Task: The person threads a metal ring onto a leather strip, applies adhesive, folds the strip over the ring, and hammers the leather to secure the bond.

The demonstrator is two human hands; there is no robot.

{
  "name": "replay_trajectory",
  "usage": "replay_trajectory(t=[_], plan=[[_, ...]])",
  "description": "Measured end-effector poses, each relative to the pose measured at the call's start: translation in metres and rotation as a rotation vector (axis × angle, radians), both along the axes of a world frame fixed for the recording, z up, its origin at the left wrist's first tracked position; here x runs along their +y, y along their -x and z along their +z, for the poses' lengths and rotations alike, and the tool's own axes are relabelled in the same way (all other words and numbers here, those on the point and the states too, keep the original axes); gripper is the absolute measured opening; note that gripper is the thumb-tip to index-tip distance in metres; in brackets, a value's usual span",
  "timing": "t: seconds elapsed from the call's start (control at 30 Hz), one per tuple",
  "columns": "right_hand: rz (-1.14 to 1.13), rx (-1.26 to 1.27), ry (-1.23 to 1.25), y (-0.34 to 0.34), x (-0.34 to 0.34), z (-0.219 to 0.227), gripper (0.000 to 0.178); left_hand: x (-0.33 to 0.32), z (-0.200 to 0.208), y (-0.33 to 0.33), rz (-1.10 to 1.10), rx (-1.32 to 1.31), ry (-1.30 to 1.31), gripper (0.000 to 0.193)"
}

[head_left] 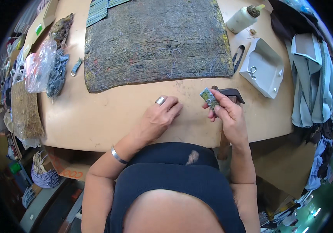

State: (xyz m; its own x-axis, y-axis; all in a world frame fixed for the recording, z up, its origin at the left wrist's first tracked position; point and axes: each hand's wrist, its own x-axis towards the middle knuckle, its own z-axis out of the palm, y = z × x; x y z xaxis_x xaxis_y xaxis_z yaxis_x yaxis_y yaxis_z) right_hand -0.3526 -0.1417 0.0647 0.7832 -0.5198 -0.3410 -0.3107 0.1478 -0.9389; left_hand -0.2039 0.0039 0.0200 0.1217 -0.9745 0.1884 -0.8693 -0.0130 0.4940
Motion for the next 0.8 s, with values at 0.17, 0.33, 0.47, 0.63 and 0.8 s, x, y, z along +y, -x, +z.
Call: replay_trajectory(t=[0.17, 0.33, 0.47, 0.63, 0.8], plan=[[-0.058, -0.102, -0.288, 0.005, 0.002, -0.004, 0.038, 0.002, 0.004, 0.004, 0.128, 0.06, -0.075, 0.019], [-0.017, -0.076, -0.226, 0.003, 0.006, -0.005, 0.037, 0.002, 0.003, 0.003, 0.098, 0.14, -0.122, 0.016], [-0.04, -0.116, -0.18, -0.001, 0.015, -0.012, 0.037, -0.004, 0.013, 0.001, 0.057, 0.137, -0.034, 0.013], [-0.001, -0.074, -0.087, -0.005, 0.02, -0.007, 0.039, -0.011, 0.018, 0.006, 0.157, 0.197, 0.305, 0.022], [0.007, -0.104, -0.121, -0.007, 0.021, 0.004, 0.043, -0.025, 0.021, 0.008, 0.116, 0.196, 0.371, 0.027]])
